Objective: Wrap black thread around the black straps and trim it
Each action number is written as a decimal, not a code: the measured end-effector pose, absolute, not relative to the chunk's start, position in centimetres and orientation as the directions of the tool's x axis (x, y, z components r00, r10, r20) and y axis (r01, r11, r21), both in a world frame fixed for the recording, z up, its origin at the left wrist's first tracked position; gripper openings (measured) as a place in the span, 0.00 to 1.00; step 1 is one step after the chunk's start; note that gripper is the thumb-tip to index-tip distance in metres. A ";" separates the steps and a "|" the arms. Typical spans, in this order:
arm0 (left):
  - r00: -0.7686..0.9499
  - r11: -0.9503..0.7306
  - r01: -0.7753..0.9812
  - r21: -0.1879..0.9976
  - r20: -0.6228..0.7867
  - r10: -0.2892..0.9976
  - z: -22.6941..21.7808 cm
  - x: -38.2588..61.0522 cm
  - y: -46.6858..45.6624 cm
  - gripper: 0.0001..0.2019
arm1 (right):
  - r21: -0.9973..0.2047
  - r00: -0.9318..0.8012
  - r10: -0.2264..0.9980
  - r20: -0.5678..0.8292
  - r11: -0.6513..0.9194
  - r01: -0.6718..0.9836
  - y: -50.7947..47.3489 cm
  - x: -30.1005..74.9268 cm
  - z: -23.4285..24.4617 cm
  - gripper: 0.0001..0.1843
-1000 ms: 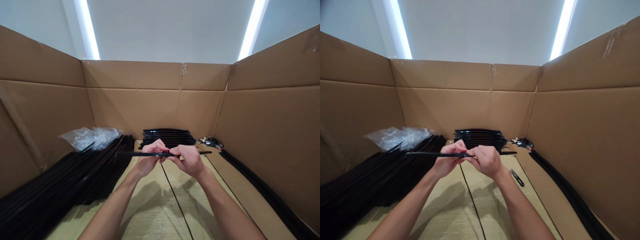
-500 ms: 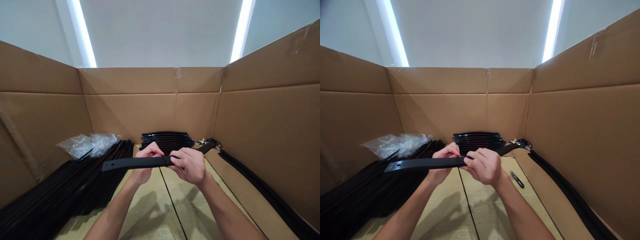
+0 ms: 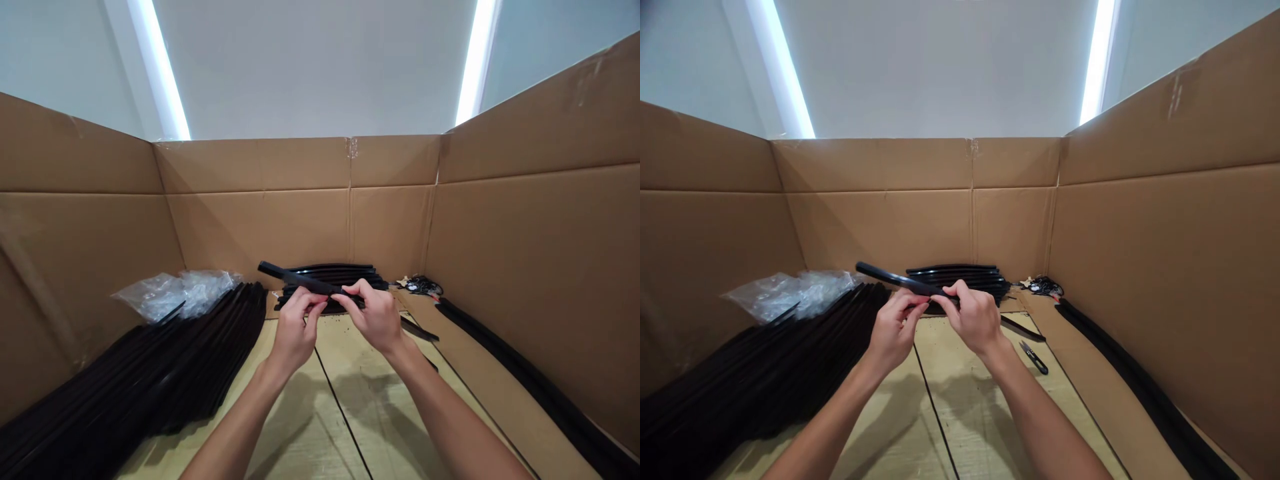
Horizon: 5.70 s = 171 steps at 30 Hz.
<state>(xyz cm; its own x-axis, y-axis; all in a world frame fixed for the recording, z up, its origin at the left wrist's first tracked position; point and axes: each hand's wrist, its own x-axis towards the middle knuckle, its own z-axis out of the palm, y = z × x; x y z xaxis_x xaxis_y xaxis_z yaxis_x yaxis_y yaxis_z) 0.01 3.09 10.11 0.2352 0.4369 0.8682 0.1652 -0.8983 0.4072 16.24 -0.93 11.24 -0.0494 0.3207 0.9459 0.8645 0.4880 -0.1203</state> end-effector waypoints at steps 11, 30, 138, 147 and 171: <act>0.587 -0.788 0.580 -0.205 0.776 0.230 8.5 0.5 3.7 0.09 | -0.262 -0.079 0.879 0.470 0.224 0.939 -0.2 17.6 11.5 0.10; 0.678 -0.886 0.323 -0.332 0.734 -0.028 9.4 -1.0 4.3 0.11 | -0.440 -0.324 0.918 0.230 0.395 0.807 -0.9 18.0 12.2 0.10; 0.487 -0.099 -0.603 0.791 0.464 0.740 11.9 -1.5 1.5 0.17 | -0.763 -0.252 0.778 0.576 0.622 0.178 -5.1 14.0 13.4 0.15; 0.429 -0.179 -0.615 0.768 0.516 0.742 12.1 -1.3 1.2 0.15 | -0.735 -0.255 0.767 0.589 0.640 0.225 -6.1 14.0 14.1 0.14; 0.438 -0.167 -0.615 0.771 0.510 0.740 11.6 -0.8 0.8 0.13 | -0.824 -0.258 0.823 0.506 0.550 0.136 -6.1 14.4 14.1 0.12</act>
<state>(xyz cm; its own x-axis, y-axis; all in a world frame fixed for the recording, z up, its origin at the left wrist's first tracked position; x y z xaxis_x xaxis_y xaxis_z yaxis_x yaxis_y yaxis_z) -0.82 0.78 11.60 0.4378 0.7403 0.5101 -0.6150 -0.1673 0.7706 14.42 -6.09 14.12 -0.2582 0.8227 0.5064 0.1362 0.5500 -0.8240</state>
